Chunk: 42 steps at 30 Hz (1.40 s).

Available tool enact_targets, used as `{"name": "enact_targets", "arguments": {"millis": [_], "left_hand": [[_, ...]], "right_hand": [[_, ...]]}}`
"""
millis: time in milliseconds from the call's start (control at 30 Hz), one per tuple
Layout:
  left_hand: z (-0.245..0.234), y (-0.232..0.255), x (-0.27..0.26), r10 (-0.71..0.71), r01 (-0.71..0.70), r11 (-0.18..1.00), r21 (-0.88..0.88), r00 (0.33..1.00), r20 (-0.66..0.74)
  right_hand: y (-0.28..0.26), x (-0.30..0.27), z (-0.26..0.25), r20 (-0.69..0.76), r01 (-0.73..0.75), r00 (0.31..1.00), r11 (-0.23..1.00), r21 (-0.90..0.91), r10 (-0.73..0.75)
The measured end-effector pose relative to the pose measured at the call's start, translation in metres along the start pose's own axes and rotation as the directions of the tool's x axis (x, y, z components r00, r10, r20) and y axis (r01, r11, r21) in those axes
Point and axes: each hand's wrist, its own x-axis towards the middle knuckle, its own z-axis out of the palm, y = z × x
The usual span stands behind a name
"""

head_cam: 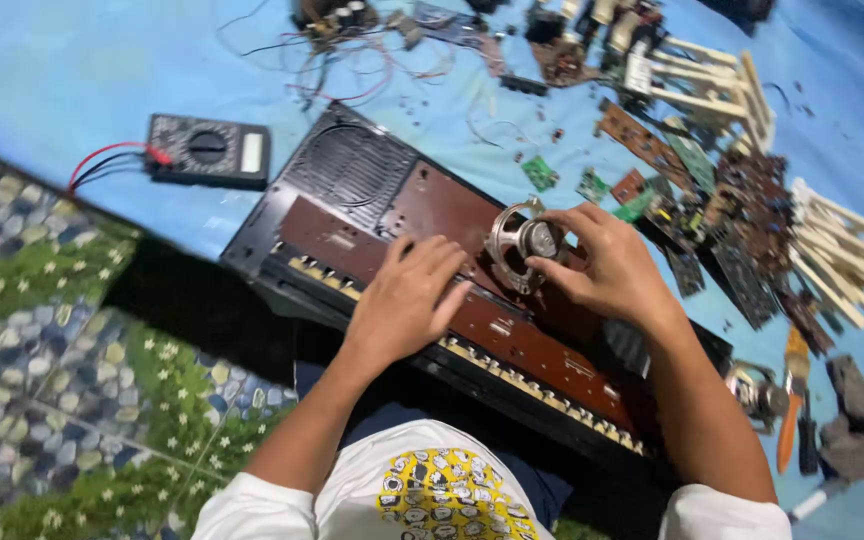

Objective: The person cleans a circular electronic component, likely a speaker, using a small brush. They hold the component in one hand and brush its surface with the other, then place it down on a table covered with various disassembled electronic parts.

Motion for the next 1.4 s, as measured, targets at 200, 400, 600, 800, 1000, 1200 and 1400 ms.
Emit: {"name": "enact_targets", "arguments": {"millis": [200,400,600,800,1000,1200,1400], "left_hand": [[-0.021,0.014,0.004,-0.051,0.038,0.984,-0.174,0.996,-0.071],[-0.022,0.042,0.016,0.048,-0.048,0.999,-0.001,0.995,-0.088],[0.0,0.048,0.0,0.079,-0.08,0.966,0.245,0.997,0.015],[0.0,0.056,-0.002,0.092,-0.082,0.979,0.187,0.995,-0.047],[-0.003,0.056,0.001,0.028,-0.026,0.993,0.114,0.999,-0.018],[-0.008,0.057,0.006,0.031,-0.03,0.999,0.043,0.999,-0.021],[-0.009,0.056,0.005,0.057,-0.056,0.996,0.063,0.998,-0.009]], "right_hand": [[-0.006,-0.048,-0.008,-0.068,-0.07,0.995,0.992,0.108,0.078],[0.021,-0.065,0.019,-0.108,-0.174,0.979,0.985,0.013,0.174],[0.017,-0.014,0.024,-0.033,-0.232,0.972,0.972,0.043,0.234],[-0.017,0.074,0.071,-0.033,-0.119,0.992,0.992,0.038,0.12],[-0.028,0.123,0.109,-0.03,-0.096,0.995,0.995,0.01,0.096],[-0.032,0.111,0.083,0.092,-0.081,0.993,0.985,0.152,0.068],[0.0,0.071,0.076,-0.044,-0.026,0.998,0.93,0.367,0.046]]}}
